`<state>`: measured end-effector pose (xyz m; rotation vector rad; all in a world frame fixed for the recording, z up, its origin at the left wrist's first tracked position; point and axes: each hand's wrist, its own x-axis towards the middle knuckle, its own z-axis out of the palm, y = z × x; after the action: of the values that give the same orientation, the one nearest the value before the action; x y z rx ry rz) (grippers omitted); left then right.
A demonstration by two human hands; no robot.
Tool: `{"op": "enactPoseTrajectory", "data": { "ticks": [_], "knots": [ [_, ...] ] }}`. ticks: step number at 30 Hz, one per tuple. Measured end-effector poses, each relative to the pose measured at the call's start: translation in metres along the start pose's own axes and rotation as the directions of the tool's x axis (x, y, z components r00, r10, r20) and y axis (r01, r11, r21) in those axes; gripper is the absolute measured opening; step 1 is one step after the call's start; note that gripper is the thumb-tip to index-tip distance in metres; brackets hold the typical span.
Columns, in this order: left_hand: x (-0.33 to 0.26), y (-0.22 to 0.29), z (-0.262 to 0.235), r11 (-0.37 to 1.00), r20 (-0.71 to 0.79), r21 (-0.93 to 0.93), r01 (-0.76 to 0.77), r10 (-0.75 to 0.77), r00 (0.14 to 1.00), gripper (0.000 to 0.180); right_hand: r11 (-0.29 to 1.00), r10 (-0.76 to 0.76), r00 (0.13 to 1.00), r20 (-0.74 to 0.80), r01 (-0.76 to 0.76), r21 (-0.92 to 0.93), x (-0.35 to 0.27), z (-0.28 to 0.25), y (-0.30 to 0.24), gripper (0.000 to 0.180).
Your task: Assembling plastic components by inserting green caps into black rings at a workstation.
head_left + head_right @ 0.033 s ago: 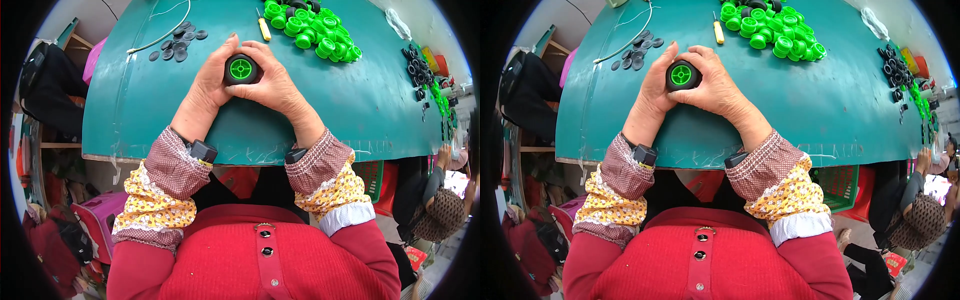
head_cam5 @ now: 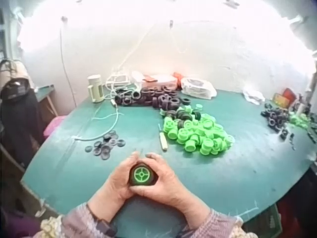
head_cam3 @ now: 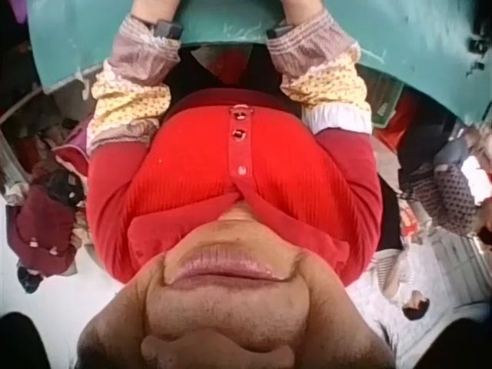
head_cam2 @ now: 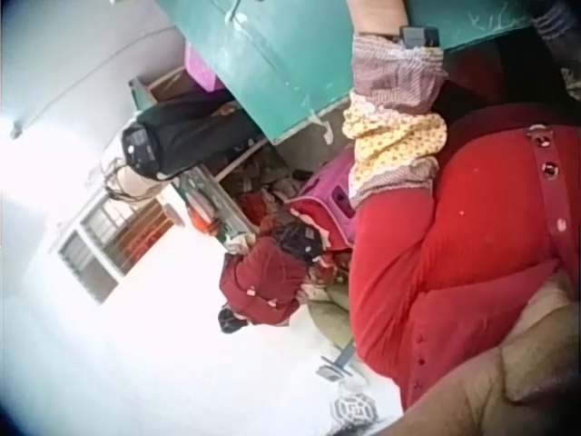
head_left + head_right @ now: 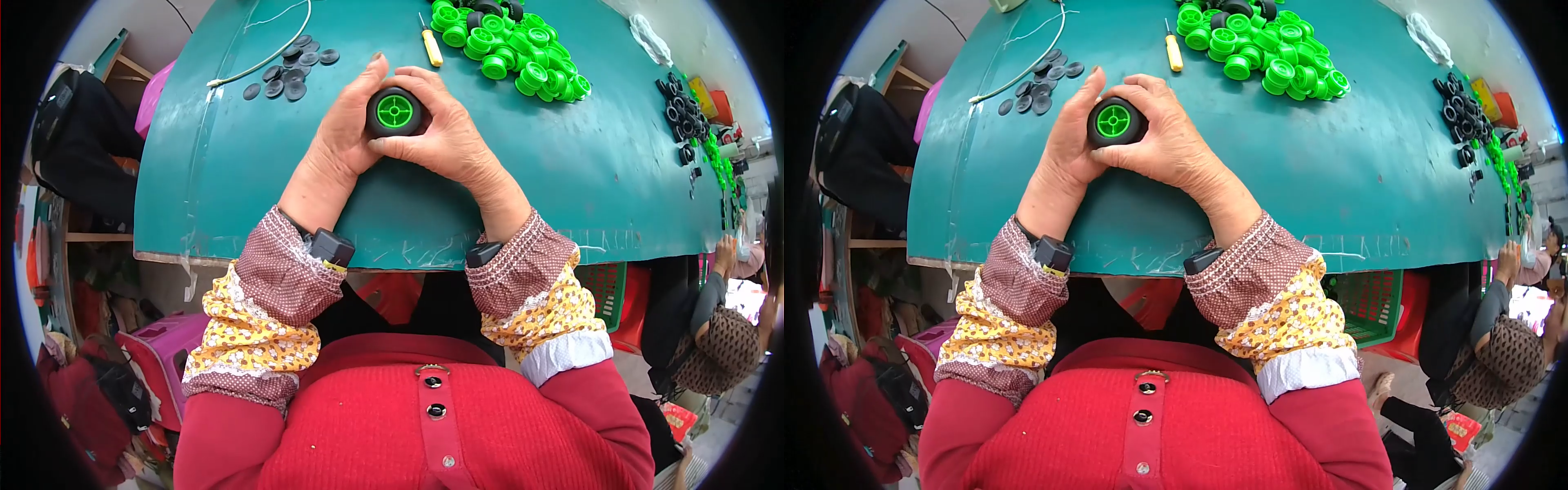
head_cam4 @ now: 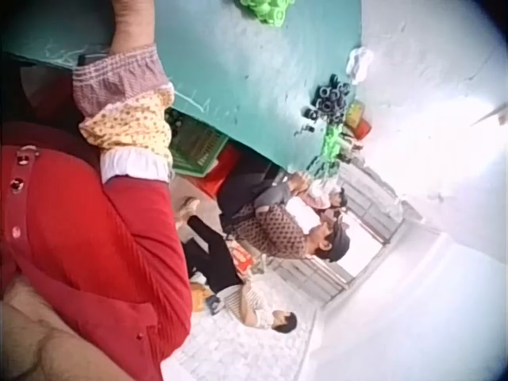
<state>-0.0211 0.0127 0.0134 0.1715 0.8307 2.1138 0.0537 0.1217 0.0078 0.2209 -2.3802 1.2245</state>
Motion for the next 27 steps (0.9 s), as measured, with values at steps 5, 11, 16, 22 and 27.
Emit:
{"op": "enactPoseTrajectory", "data": {
  "ticks": [5,11,16,22,27],
  "knots": [
    [0.006,-0.002,-0.015,1.000,0.086,-0.026,0.011,-0.009,0.996,0.039,0.999,-0.031,0.999,-0.014,0.031,0.010,0.002,0.005,-0.001,0.054],
    [0.002,-0.004,-0.009,0.998,-0.001,0.039,-0.047,0.047,0.999,0.038,0.995,-0.021,0.999,-0.026,0.024,0.094,0.003,0.003,-0.010,0.050],
    [0.000,-0.007,-0.004,0.995,-0.038,0.044,-0.085,0.087,0.995,0.035,0.995,-0.069,0.997,-0.037,0.072,0.076,0.001,0.003,-0.010,0.048],
    [0.005,-0.010,-0.009,0.988,-0.056,0.117,-0.101,0.108,0.993,0.036,0.989,-0.026,0.996,-0.090,0.039,0.141,0.001,0.005,-0.006,0.044],
    [0.004,0.001,-0.014,0.970,0.091,0.238,-0.053,0.032,0.995,0.037,0.956,0.289,0.955,-0.067,-0.285,0.066,0.006,-0.008,-0.003,0.056]
  ]
}}
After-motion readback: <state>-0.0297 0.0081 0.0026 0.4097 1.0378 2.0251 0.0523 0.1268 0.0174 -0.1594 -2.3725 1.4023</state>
